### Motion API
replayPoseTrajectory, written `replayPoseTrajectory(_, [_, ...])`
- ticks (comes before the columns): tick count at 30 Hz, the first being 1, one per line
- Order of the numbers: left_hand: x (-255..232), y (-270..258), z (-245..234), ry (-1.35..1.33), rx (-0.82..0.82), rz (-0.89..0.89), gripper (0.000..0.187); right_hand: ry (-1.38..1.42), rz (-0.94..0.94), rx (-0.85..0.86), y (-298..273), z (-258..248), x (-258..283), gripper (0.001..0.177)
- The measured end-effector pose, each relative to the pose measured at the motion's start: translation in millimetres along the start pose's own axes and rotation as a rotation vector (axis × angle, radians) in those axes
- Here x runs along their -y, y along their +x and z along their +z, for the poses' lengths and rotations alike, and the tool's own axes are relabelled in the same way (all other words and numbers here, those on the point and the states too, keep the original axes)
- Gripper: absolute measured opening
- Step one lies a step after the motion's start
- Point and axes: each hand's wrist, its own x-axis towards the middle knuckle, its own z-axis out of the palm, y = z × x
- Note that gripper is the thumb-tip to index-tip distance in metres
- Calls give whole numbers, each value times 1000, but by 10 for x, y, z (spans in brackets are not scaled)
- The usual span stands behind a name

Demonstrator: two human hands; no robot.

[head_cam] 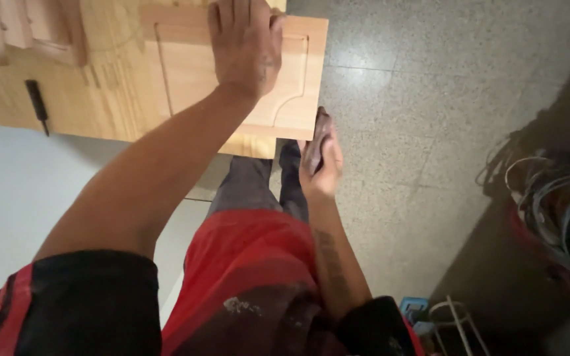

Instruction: The person picks up wooden panels from a stack on a workbench, sands the flat surfaces and decorative recessed grooves with a piece of sandpaper by hand, and then places the sanded panels into a separate stack.

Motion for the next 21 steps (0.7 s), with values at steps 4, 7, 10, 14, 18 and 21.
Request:
replayPoseTrajectory(4, [19, -36, -13, -60, 94, -44, 24, -262, -113, -101, 250, -10, -11, 66])
replayPoseTrajectory(7, [12, -47, -21, -45, 126, -32, 20, -584, -94, -196, -61, 101, 23, 59])
replayPoseTrajectory(10, [13, 31, 21, -14, 127, 6, 21, -883, -70, -247, 18, 394, 210, 60])
replayPoseTrajectory(14, [15, -67, 48, 71, 161, 21, 27, -941, -251, -213, 513, 334, 174, 55])
replayPoseTrajectory(18, [13, 12, 9, 80, 198, 44, 25, -1206, -341, -136, -192, 291, 24, 64])
replayPoseTrajectory(21, [-24, -102, -10, 118, 132, 67, 25, -1308, -382, -163, -210, 328, 70, 52])
